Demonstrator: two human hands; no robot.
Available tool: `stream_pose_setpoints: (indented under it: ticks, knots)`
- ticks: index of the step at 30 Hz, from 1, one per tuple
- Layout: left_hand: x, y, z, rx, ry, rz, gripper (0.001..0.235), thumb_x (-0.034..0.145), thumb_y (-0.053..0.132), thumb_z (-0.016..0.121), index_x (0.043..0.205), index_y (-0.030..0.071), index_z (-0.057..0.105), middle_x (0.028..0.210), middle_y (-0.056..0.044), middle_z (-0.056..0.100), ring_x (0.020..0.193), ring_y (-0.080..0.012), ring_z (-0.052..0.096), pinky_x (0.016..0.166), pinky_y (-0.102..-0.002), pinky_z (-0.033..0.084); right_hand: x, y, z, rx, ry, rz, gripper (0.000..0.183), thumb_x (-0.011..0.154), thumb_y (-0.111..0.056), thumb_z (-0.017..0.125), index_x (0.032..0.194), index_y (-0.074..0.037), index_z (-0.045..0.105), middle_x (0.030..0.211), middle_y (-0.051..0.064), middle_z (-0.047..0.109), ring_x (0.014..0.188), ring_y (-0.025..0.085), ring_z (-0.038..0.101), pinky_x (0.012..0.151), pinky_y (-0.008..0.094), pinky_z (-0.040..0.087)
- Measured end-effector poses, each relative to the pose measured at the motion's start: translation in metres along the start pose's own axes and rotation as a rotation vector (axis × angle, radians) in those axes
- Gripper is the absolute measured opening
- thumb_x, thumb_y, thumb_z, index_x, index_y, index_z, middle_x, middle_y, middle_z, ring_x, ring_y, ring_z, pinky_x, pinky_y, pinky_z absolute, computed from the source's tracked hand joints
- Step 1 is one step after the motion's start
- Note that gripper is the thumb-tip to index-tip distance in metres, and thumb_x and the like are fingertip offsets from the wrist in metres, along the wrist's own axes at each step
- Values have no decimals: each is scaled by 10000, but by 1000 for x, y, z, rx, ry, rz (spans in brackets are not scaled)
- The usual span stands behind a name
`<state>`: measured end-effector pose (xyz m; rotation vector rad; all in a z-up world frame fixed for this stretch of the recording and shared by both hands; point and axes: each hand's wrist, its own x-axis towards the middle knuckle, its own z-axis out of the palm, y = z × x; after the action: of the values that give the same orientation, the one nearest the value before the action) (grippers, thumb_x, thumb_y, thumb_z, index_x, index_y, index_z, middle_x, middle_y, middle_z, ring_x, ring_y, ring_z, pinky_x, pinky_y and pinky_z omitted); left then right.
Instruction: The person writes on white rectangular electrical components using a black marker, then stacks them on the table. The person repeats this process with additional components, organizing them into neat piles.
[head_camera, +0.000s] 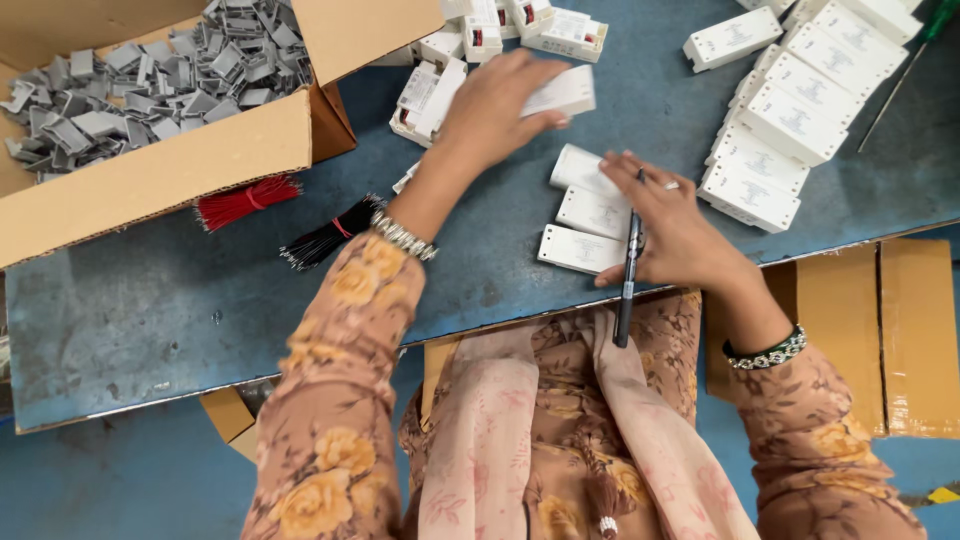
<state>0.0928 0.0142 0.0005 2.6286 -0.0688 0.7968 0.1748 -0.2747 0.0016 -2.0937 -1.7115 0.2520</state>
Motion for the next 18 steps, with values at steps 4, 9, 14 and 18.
stream_pose_setpoints:
  ticks: [4,9,14,18]
  knots:
    - [39,18,48,74,-168,28,529,807,431,812,1259,190,683,1116,-83,654,1106,-320,607,896,-478,475,-9,-8,-2,38,79,-37,1187,568,-566,890,1528,-82,388,1653,183,336,1528,368,288,1173,562,220]
    - [38,38,72,-69,-508,-87,340,966,350,678,1299,281,685,1181,-60,647,1174,-290,577,967,-499,434,-38,-20,5,55,282,-25,1125,580,-566,889,1492,-78,444,1661,216,309,1549,397,275,1194,543,219]
    - [23,34,59,-159,-569,-22,414,982,258,631,1396,269,614,1236,-51,641,1215,-272,550,968,-531,396,-51,-23,26,-8,334,-54,1100,585,-584,885,1460,-69,464,1658,286,243,1546,432,256,1184,538,199]
    - [-2,20,-3,-162,-205,25,465,971,330,702,1393,159,606,1267,-105,647,1181,-318,596,984,-462,481,-45,-23,38,36,380,-86,1055,610,-581,878,1442,-67,483,1655,295,269,1538,432,291,1182,519,223]
